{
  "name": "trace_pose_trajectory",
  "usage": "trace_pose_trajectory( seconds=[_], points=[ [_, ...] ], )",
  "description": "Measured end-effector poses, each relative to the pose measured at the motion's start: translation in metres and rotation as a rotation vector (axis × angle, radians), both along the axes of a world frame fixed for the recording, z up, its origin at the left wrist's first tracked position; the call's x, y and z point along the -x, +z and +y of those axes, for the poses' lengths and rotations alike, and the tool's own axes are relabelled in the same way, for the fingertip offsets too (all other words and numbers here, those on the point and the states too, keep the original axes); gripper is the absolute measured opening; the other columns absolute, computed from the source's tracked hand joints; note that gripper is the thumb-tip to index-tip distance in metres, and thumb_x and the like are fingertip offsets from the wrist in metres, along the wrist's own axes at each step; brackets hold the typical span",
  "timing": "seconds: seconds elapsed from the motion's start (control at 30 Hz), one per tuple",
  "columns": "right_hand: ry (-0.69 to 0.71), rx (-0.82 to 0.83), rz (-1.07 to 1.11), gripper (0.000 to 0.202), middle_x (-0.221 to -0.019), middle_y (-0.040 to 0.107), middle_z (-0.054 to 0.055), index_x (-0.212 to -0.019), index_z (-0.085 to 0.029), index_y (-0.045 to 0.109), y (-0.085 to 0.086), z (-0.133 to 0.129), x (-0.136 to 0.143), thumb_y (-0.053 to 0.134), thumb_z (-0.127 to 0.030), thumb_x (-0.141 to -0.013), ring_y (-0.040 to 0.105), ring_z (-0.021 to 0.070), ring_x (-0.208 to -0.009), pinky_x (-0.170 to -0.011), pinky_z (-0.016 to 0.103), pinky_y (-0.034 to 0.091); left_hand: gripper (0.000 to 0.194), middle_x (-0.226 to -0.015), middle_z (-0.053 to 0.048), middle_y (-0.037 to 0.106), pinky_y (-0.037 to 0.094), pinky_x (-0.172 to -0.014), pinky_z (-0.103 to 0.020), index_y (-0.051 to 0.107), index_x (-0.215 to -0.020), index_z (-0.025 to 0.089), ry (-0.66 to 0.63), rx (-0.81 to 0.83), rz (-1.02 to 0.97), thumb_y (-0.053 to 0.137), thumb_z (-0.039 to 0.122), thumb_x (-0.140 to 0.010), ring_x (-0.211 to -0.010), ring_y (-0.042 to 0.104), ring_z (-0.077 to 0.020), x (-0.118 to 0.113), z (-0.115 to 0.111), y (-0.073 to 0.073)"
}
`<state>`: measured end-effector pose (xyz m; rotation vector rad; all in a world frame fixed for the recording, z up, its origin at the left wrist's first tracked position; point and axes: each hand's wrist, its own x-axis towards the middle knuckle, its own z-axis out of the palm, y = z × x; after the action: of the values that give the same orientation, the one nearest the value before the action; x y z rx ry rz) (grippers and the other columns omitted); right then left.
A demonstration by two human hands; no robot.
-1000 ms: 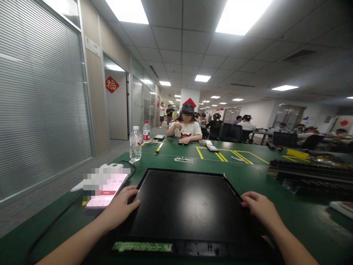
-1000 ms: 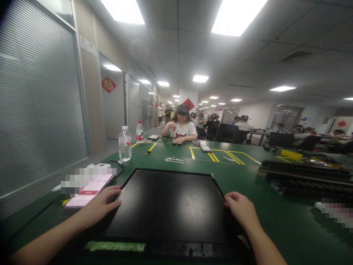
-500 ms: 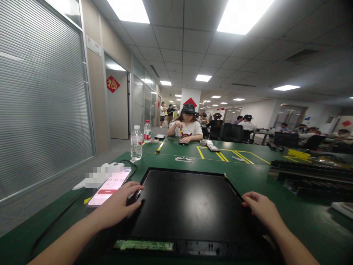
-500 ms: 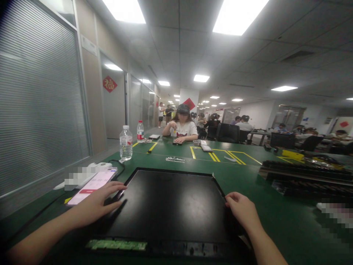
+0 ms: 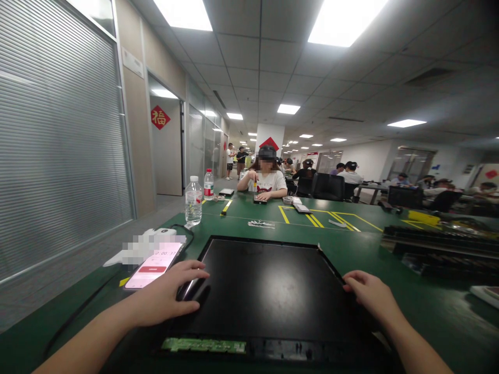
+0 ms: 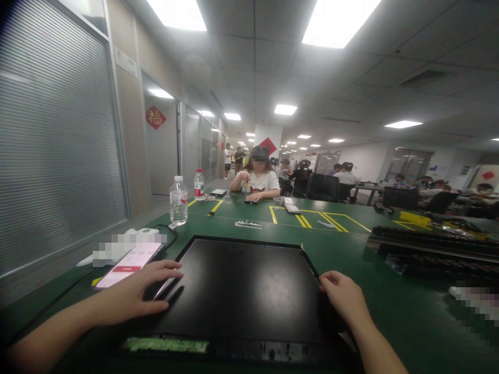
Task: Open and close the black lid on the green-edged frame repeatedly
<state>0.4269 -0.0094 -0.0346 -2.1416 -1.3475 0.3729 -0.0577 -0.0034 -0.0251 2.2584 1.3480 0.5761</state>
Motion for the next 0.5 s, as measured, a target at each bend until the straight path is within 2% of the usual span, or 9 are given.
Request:
trace_pose_trajectory(
  seconds=[0.2,0.5],
  points=[
    [0.000,0.005,-0.006,0.029,-0.071,0.070,0.003,-0.080,-0.021,0.066,0.0030,-0.0018,0.0026,0.045,-0.039,-0.071,0.062,0.0180,-0.062,-0.059,0.027,0.042,0.061,-0.142,-0.003,0.036,0.028,-0.105,-0.042,0.052,-0.122,0.037,-0.092,0.046,0.047,0.067,0.046,-0.064,-0.128,0.035,-0.0297,-0.0031,-0.0056,0.0032],
    [0.003,-0.011,-0.016,0.030,-0.071,0.070,0.003,-0.081,-0.021,0.067,0.0045,-0.0029,0.0013,0.046,-0.039,-0.070,0.062,0.0178,-0.062,-0.061,0.027,0.042,0.069,-0.143,-0.003,0.035,0.027,-0.105,-0.041,0.051,-0.123,0.036,-0.180,0.074,0.023,0.073,0.042,-0.058,-0.127,0.034,-0.0318,-0.0018,-0.0054,0.0021]
  ],
)
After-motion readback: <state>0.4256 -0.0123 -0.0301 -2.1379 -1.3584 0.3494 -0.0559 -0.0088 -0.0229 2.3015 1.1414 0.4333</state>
